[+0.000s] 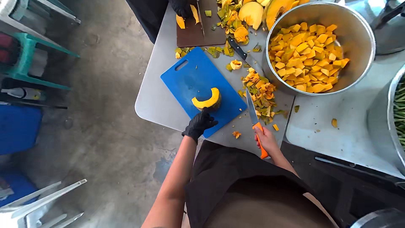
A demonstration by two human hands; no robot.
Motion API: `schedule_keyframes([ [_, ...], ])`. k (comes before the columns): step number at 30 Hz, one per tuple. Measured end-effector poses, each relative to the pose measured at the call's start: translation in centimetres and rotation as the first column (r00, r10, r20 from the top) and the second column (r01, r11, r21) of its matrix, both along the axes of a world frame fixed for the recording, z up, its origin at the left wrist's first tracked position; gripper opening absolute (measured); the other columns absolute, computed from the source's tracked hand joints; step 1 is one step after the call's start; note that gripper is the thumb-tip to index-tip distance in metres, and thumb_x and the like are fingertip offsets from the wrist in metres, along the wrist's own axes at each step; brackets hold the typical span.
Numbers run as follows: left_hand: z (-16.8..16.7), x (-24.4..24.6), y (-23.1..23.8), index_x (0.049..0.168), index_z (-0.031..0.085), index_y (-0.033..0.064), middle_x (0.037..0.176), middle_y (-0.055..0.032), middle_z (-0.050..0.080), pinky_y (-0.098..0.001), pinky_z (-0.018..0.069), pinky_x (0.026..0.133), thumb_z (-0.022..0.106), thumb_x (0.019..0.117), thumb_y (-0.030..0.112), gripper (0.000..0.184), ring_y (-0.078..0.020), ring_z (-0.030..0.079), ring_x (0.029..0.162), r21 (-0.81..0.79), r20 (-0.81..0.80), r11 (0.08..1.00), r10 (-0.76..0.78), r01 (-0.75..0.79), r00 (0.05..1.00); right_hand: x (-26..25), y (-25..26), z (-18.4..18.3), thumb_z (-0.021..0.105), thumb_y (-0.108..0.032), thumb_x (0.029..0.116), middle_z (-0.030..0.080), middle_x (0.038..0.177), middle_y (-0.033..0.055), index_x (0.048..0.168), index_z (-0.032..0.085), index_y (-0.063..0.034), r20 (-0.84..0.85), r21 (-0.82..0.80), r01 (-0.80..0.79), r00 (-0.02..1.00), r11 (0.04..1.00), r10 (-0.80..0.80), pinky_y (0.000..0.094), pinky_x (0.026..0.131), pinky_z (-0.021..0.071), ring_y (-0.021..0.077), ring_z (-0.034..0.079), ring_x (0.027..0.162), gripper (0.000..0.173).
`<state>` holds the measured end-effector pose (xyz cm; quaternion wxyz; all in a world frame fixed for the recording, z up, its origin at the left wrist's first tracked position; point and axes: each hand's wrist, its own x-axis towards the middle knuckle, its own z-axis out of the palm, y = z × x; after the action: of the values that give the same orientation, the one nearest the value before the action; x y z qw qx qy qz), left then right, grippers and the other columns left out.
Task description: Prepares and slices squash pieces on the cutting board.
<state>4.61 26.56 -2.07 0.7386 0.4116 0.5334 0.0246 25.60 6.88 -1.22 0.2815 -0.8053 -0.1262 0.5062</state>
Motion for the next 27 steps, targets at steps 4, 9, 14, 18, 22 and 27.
schedule_keyframes([
  [4,0.3,0.5,-1.8,0.121,0.064,0.0036,0.100,-0.0051,0.069,-0.0283,0.0560,0.072,0.062,0.1009,0.012,0.022,-0.0094,0.064,0.079,0.515,0.009,0.855,-0.068,0.054,0.998,0.2,0.2,-0.5,0.044,-0.030,0.1117,0.065,0.103,0.0220,0.139,0.049,0.0052,0.136,-0.139,-0.194,0.968,0.971,0.213,0.0488,0.080,0.0549,0.0317,0.066,0.085,0.045],
  [9,-3.7,3.7,3.2,0.154,0.044,0.0091,0.147,-0.0253,0.051,-0.0667,0.0268,0.116,0.078,0.0864,0.046,0.084,-0.0473,0.044,0.138,0.648,-0.620,0.406,-0.210,0.644,0.756,-1.7,2.6,1.4,0.042,-0.027,0.1120,0.064,0.118,0.0305,0.139,0.047,0.0101,0.208,-0.120,-0.398,0.886,0.909,0.415,0.0525,0.099,0.0497,0.0404,0.065,0.111,0.046],
  [14,-4.4,2.9,2.4,0.140,0.057,0.0008,0.131,-0.0258,0.061,-0.0618,0.0318,0.115,0.075,0.0895,0.046,0.070,-0.0450,0.055,0.126,0.569,-0.681,0.334,-0.321,0.751,0.659,-3.0,5.2,1.7,0.038,-0.031,0.1132,0.066,0.112,0.0277,0.135,0.050,0.0093,0.191,-0.081,-0.469,0.858,0.879,0.476,0.0500,0.096,0.0511,0.0376,0.067,0.107,0.047],
  [18,-5.1,1.2,-0.7,0.135,0.061,0.0033,0.124,-0.0228,0.064,-0.0621,0.0337,0.113,0.052,0.1020,0.049,0.057,-0.0420,0.058,0.121,0.665,-0.627,0.309,-0.263,0.680,0.733,-3.9,6.1,1.1,0.033,-0.032,0.1140,0.067,0.105,0.0261,0.128,0.054,0.0083,0.164,-0.043,-0.494,0.854,0.869,0.494,0.0492,0.093,0.0519,0.0365,0.068,0.102,0.047],
  [22,-5.3,2.2,-0.7,0.124,0.067,0.0026,0.121,-0.0217,0.066,-0.0609,0.0399,0.106,0.034,0.1099,0.028,0.043,-0.0409,0.060,0.118,0.631,-0.658,0.368,-0.212,0.683,0.722,-5.2,6.7,0.4,0.034,-0.032,0.1138,0.069,0.103,0.0256,0.131,0.052,0.0078,0.177,-0.077,-0.507,0.840,0.859,0.512,0.0509,0.090,0.0541,0.0387,0.070,0.099,0.047],
  [27,-5.5,3.0,-0.5,0.121,0.068,-0.0010,0.119,-0.0232,0.067,-0.0596,0.0413,0.102,0.038,0.1077,0.023,0.041,-0.0410,0.061,0.116,0.593,-0.683,0.414,-0.196,0.690,0.704,-6.9,7.8,0.8,0.034,-0.032,0.1136,0.069,0.108,0.0260,0.139,0.046,0.0066,0.177,-0.264,-0.531,0.794,0.805,0.581,0.0516,0.089,0.0555,0.0407,0.071,0.104,0.047],
])
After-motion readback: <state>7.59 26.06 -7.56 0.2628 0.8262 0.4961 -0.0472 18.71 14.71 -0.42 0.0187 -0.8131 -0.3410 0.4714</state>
